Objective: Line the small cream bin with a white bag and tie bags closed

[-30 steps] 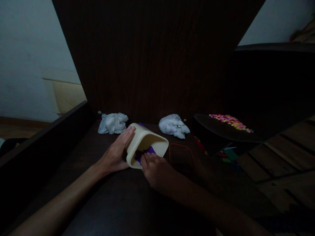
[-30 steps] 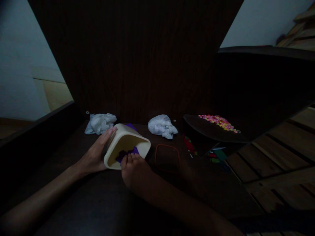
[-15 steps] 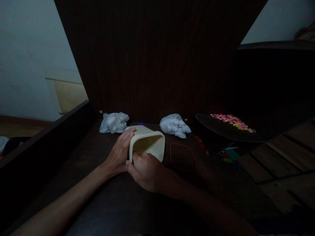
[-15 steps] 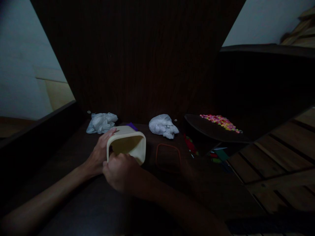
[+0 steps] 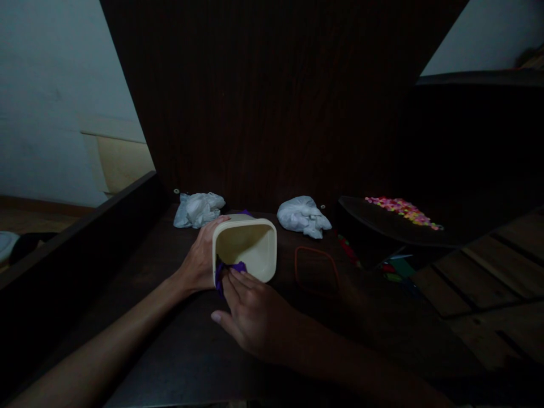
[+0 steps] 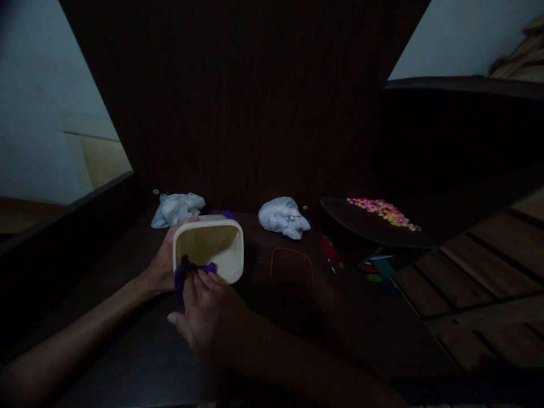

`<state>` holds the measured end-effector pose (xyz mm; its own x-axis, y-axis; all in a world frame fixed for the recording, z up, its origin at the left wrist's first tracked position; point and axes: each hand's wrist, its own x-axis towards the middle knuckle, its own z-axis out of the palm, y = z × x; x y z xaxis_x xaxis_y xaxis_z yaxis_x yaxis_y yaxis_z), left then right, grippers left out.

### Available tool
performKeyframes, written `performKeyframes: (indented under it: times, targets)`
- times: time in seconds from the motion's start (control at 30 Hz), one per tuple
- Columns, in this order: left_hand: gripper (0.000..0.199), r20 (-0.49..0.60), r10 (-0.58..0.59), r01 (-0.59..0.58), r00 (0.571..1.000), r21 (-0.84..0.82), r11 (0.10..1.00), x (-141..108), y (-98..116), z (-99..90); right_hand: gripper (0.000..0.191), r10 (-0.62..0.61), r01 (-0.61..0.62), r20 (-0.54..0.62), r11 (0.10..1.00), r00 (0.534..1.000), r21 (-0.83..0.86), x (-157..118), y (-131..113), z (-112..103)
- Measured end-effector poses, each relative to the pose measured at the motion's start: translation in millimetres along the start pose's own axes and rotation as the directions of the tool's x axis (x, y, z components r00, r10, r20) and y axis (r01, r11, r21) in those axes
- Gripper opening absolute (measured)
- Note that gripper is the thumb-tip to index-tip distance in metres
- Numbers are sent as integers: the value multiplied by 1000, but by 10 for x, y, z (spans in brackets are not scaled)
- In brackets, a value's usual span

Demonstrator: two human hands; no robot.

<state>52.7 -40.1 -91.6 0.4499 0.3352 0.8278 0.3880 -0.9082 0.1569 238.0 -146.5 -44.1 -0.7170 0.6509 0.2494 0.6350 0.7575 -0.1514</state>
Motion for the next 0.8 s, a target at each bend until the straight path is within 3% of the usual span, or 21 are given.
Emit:
performKeyframes:
  times: [0.1, 0.2, 0.33, 0.5, 0.67, 0.8]
  targets:
    - [96, 20, -10, 10, 1000, -4, 1000, -9, -19, -16, 70, 25, -23, 97, 999, 995, -23, -92, 34, -89]
    - [104, 22, -7, 7, 1000, 14, 1000, 11, -8, -11, 79, 169, -162, 169, 985, 971, -53, -154, 59, -239]
    - [107, 8, 63, -64, 998, 43, 997, 54, 48, 27, 73, 272, -269, 275, 962, 922, -50, -139, 79, -376]
    - [106, 6, 100, -101, 995, 50, 994, 60, 97, 67, 91, 301, -265, 315, 952, 900, -152, 63, 120, -307]
    - [102, -5, 103, -102, 995, 53, 993, 58, 117, 68, 114, 263, -205, 441, 963, 858, -177, 393, 245, -216]
    - [103, -3, 102, -101, 995, 52, 994, 50, 111, 62, 119, 213, -158, 578, 977, 787, -146, 662, 378, -212]
